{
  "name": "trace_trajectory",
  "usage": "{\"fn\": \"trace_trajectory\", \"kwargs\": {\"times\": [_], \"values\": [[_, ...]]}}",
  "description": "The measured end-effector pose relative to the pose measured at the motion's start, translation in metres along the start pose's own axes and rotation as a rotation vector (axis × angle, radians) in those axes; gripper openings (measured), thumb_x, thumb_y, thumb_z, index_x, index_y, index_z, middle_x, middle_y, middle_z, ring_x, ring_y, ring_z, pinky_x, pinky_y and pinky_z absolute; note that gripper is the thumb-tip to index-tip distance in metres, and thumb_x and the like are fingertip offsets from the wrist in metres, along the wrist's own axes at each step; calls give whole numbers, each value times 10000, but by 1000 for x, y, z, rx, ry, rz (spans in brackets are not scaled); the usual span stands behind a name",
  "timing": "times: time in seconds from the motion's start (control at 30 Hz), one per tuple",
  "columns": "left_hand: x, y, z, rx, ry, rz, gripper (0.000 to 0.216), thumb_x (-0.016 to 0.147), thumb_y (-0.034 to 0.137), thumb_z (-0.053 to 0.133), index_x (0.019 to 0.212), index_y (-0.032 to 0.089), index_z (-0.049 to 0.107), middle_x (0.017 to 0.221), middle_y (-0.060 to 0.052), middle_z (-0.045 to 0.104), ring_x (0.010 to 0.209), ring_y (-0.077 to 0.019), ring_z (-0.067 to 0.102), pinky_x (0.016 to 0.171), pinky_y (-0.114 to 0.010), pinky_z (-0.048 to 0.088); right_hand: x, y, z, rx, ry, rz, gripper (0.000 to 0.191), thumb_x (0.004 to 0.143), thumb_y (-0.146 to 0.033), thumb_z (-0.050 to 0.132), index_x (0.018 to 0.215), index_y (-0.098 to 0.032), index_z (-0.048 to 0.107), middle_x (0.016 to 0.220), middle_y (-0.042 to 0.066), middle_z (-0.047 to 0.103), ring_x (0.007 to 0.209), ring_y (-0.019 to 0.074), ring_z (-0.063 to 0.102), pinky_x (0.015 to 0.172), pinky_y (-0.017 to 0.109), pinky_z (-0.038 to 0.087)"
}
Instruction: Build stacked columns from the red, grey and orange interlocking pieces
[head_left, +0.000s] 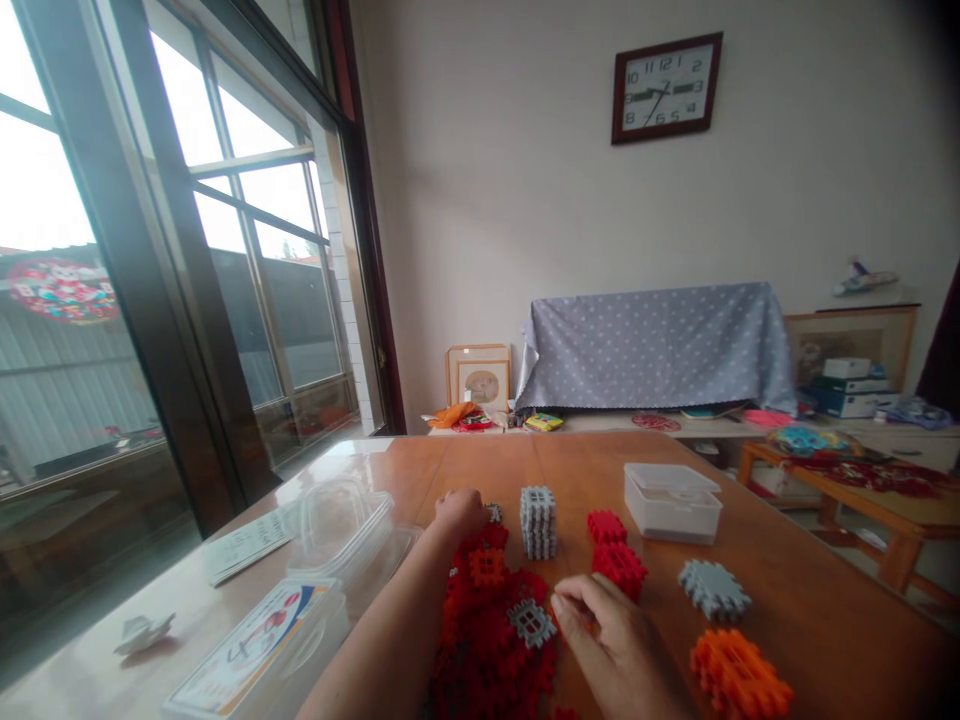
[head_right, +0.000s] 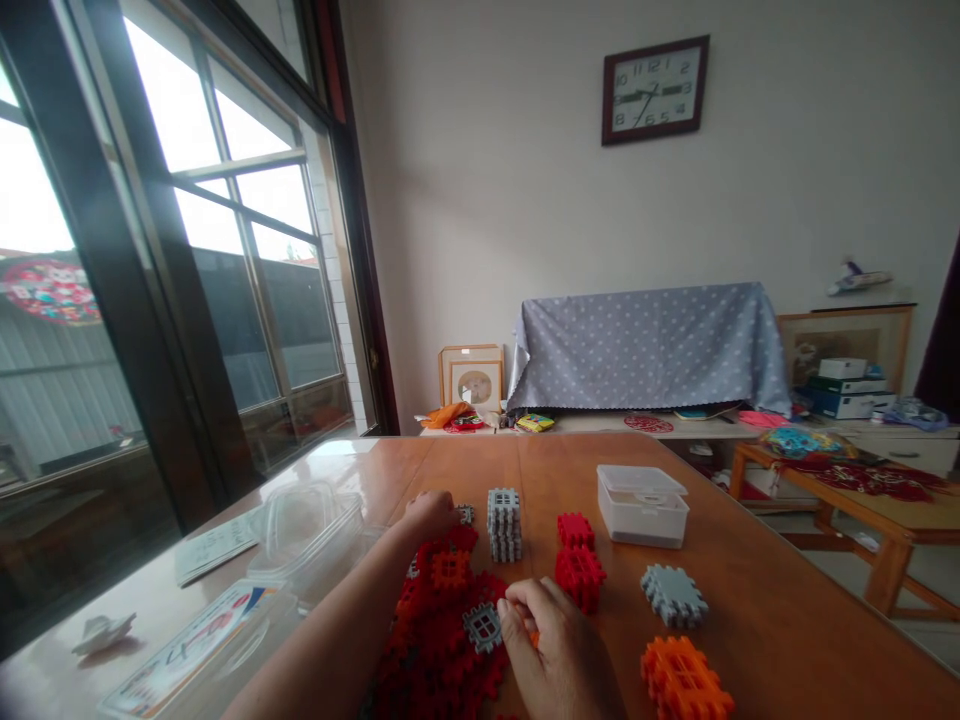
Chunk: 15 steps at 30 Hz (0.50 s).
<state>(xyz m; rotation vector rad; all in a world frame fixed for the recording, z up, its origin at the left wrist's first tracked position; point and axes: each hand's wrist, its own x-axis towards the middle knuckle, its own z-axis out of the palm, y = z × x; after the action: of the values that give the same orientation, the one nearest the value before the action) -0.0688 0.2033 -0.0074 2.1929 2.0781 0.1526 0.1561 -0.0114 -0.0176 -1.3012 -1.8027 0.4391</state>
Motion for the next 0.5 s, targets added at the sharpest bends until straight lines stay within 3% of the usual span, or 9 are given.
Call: {"fn": "trace_trajectory", "kwargs": {"times": [0.13, 0.27, 0.37, 0.5], "values": [[-2, 0, -1, -18, 25, 1, 389, 832, 456, 617, 1166, 262, 663, 1279, -131, 665, 1239, -352, 575, 1016, -486, 431, 1, 1, -1, 40, 56, 16, 373, 1018, -498, 430, 883, -224, 644, 830, 35, 658, 779, 184, 640, 718, 271, 477], [-6, 5, 3, -50, 4, 80, 659, 713, 475, 727, 1336, 331, 567, 1421, -84, 586, 1293, -340, 532, 1092, -491, 371, 1, 1, -1, 45, 78, -3, 392, 1021, -501, 420, 860, -223, 645, 803, 39, 661, 757, 188, 635, 698, 270, 477], [-6, 9, 5, -71, -17, 87, 689, 639, 406, 783, 1298, 321, 600, 1362, -87, 616, 1267, -336, 547, 1057, -441, 411, 0, 1, -1, 32, 87, -15, 398, 1020, -500, 420, 855, -222, 651, 789, 43, 661, 740, 187, 629, 679, 266, 475], [-4, 7, 0, -108, 27, 60, 533, 642, 347, 779, 1155, 251, 672, 1301, -131, 617, 1231, -352, 551, 969, -404, 464, 0, 1, 0, 32, 80, -8, 391, 1020, -498, 421, 866, -223, 652, 795, 40, 656, 744, 184, 627, 683, 265, 473]]}}
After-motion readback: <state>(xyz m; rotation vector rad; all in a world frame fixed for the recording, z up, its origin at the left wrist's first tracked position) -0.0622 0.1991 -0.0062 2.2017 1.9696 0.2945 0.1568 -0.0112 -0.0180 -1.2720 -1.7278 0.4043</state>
